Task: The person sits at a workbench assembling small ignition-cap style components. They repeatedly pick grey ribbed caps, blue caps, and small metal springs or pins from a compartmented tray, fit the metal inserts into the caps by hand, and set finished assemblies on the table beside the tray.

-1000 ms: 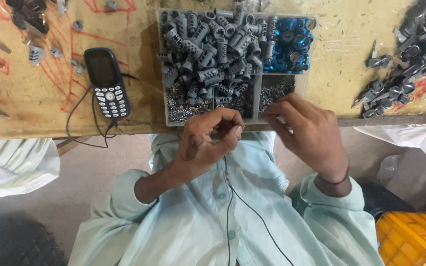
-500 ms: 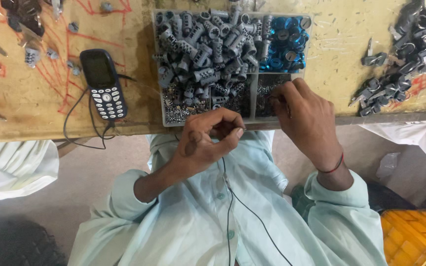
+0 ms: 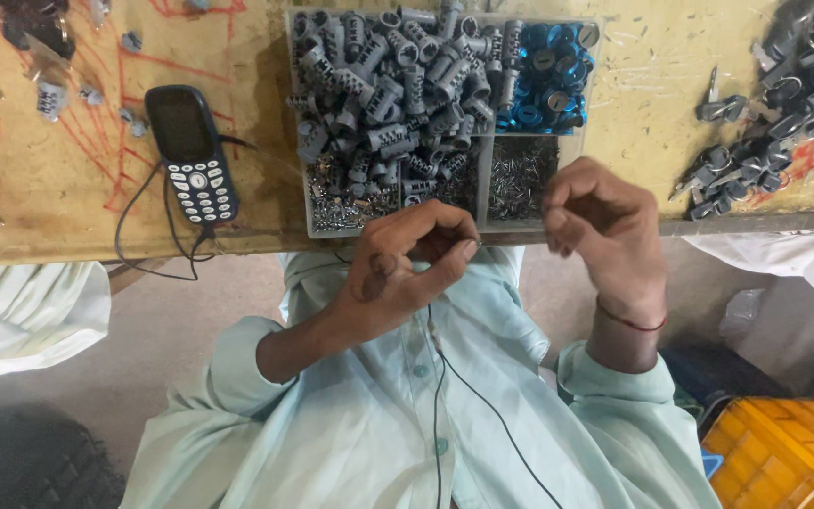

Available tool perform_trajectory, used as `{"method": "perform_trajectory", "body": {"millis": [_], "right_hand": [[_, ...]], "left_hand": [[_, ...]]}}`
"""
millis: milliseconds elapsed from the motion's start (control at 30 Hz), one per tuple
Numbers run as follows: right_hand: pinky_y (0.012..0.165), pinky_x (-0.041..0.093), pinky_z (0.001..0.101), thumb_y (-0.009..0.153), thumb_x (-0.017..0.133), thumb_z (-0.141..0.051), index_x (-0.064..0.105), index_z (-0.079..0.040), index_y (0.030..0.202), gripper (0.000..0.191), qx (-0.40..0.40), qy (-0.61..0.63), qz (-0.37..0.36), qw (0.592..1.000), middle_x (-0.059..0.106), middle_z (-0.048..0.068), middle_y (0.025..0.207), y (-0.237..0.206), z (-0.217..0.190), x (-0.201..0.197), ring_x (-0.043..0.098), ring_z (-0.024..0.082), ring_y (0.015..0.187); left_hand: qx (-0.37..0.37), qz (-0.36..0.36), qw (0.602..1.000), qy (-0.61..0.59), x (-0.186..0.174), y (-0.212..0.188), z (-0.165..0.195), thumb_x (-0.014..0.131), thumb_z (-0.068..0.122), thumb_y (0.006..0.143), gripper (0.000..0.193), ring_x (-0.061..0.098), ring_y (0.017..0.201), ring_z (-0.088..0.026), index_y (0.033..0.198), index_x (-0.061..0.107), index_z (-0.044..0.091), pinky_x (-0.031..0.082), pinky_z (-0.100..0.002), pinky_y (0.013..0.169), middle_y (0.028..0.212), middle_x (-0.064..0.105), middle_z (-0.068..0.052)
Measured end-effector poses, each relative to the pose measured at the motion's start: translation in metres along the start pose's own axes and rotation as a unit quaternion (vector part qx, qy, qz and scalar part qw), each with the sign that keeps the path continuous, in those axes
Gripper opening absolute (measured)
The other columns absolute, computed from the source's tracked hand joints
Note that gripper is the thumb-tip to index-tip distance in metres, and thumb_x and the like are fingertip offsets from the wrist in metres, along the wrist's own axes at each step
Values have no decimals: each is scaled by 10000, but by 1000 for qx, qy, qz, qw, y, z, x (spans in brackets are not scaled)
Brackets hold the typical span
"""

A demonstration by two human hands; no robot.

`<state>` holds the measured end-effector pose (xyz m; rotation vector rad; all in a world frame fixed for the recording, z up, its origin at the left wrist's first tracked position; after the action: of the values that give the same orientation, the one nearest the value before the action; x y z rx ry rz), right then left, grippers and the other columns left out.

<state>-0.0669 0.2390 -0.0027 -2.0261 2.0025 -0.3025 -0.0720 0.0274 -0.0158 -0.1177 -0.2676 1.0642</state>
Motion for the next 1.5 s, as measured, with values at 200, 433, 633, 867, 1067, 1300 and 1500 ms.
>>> {"method": "perform_trajectory", "body": {"millis": [200,433,633,867,1067,1300,1500], "right_hand": [[695,531,217,899,758,53,663,29,988,132,-121,-129,-19,984,623,78,1070,-23,-5,42,634,91,832],[722,596,249,956,715,41,652,35,1032,99,-32,42,-54,997,596,90,1115,-29,12,39,671,128,875],[795,596,304,933,732,84,647,11,1098,199,-252,-235,14,939,637,120,1146,-39,7,49,692,190,958],[759,621,273,893,784,60,665,-34,1080,241,-225,-126,-82,963,700,133,1049,-31,4,47,738,159,874],[768,559,281,997,778,54,690,0,1129,167,-178,-300,53,936,675,85,1038,9,-30,54,692,142,866],[836,571,269,1014,700,47,638,-7,1120,135,-150,-185,37,970,639,115,1228,17,-22,54,667,123,985],[854,587,264,907,678,54,626,-42,1156,272,-4,-10,-52,999,646,120,1208,-20,1,43,681,144,1006]], "left_hand": [[-64,-22,976,-207,13,2,-15,622,174,1053,238,648,830,-90,1181,615,-27,573,-265,749,961,692,-59],[-37,-50,980,-187,9,-5,-9,607,158,1069,210,682,880,-97,1183,602,-19,610,-278,800,995,678,-57],[30,-6,997,-65,0,-4,0,631,89,1014,131,706,893,-62,1105,620,-4,614,-239,793,1014,662,-34],[-21,-50,997,-54,-6,-8,-7,669,84,917,123,638,810,-44,1017,675,11,537,-202,719,938,675,3],[-74,-41,988,-126,-5,-11,-20,662,151,973,154,569,752,-54,1054,652,21,502,-232,665,901,639,-14],[-61,-67,984,-151,-1,-9,-24,621,182,993,170,669,814,-71,1094,624,47,566,-231,709,929,697,-12],[-68,-108,943,-307,4,0,-24,670,170,1024,185,638,835,-106,1084,638,-2,569,-271,762,962,664,-44]]}}
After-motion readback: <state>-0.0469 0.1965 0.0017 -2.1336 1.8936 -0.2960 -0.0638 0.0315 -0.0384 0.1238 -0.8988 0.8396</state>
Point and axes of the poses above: each hand's wrist, its own y-axis towards the middle knuckle, its own x-axis out of the palm, z = x × y, the point moved 6 cm from there along y, towards the middle knuckle
